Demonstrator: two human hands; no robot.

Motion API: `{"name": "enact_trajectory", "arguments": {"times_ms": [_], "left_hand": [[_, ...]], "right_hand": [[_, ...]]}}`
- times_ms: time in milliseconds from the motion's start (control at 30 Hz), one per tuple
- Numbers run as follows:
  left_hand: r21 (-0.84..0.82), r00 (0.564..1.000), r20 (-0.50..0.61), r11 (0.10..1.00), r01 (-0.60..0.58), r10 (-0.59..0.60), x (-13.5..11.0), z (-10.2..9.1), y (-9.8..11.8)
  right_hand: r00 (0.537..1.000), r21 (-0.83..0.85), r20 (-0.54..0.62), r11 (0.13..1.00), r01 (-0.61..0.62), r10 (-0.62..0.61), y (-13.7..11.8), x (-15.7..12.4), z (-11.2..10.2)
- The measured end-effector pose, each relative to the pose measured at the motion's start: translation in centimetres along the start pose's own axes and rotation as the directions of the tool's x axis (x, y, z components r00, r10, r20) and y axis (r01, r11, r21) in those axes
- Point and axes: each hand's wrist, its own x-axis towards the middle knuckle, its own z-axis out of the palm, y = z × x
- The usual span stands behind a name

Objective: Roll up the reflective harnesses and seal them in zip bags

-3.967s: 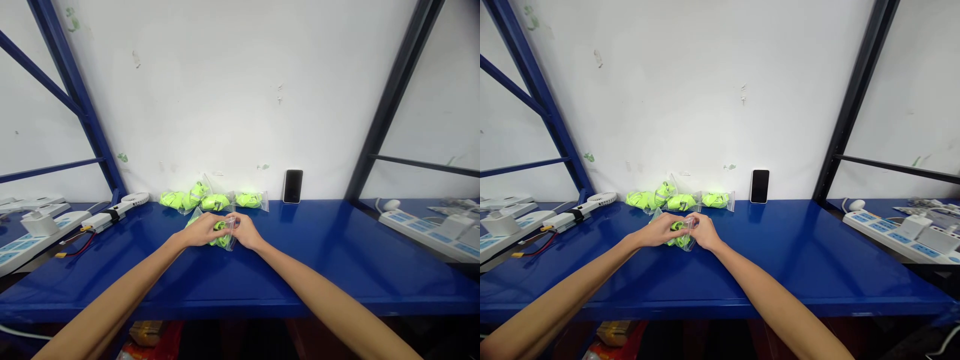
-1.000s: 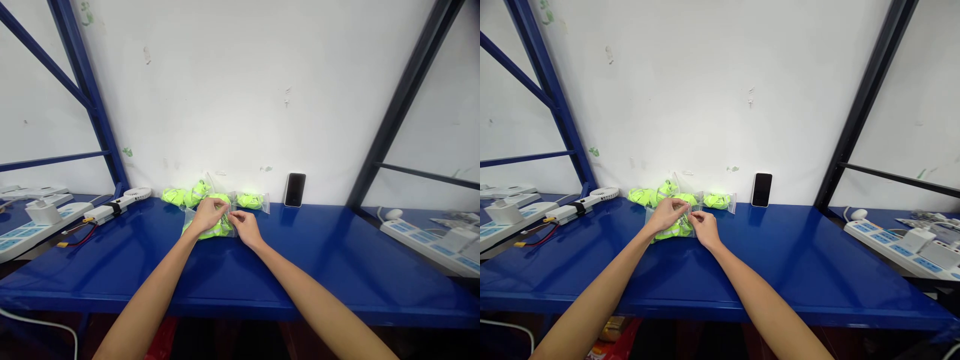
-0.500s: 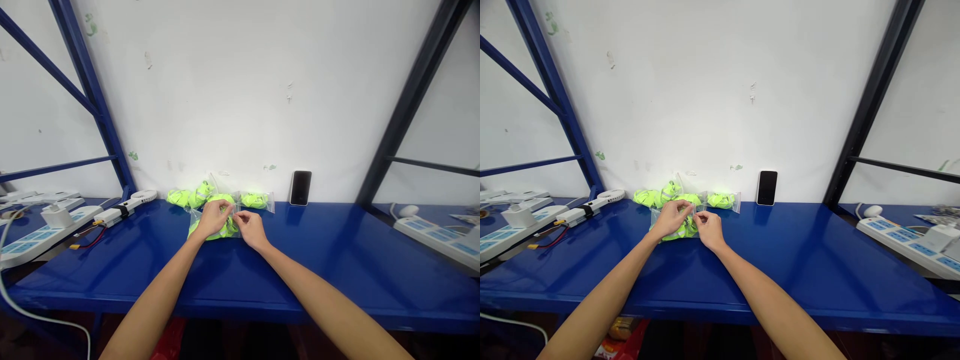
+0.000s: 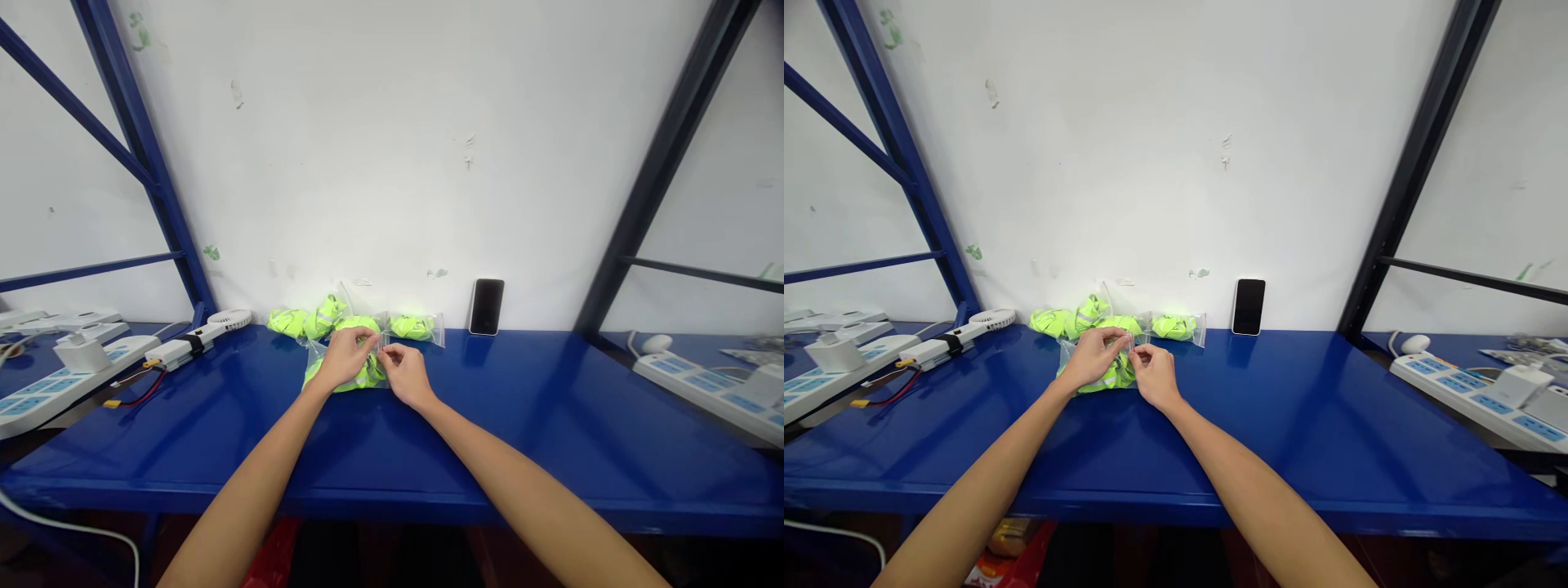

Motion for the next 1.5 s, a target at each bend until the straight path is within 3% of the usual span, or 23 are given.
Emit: {"name": "enact_trajectory", "arguments": {"times_ms": [300, 567, 700, 933, 1167, 1500], "left_hand": [[-0.153, 0.997, 0.073, 0.988, 0.023, -0.012, 0.2, -0.2, -0.3], [-0.213, 0.999, -0.003, 0.976, 0.035, -0.036, 0.3, 0.1, -1.1], [-0.241, 0.999, -0.020, 0.970, 0.032, -0.038, 0.1, 0.3, -1.2], [-0.235, 0.999, -0.039, 0.972, 0.026, -0.036, 0.0, 0.2, -1.2], [-0.200, 0.998, -0.019, 0.978, -0.064, 0.061, -0.2, -0.3, -0.6], [-0.190, 1.000, -0.003, 0.982, -0.009, 0.009, -0.2, -0.4, -0.5]], "right_hand": [[0.996, -0.056, 0.055, 0.996, 0.072, -0.069, 0.2, 0.0, -0.2], [0.977, 0.100, 0.210, 0.994, -0.049, 0.027, 1.1, 0.3, -1.2], [0.987, 0.062, 0.153, 0.997, -0.050, 0.040, 1.2, 0.2, -1.0], [0.997, -0.046, 0.062, 0.998, 0.044, -0.041, 0.3, -0.4, 0.1], [0.994, -0.087, 0.055, 0.991, 0.099, -0.094, 0.1, -0.5, 0.3], [0.997, -0.065, 0.042, 0.995, 0.074, -0.071, 0.4, -0.5, 0.2]]}}
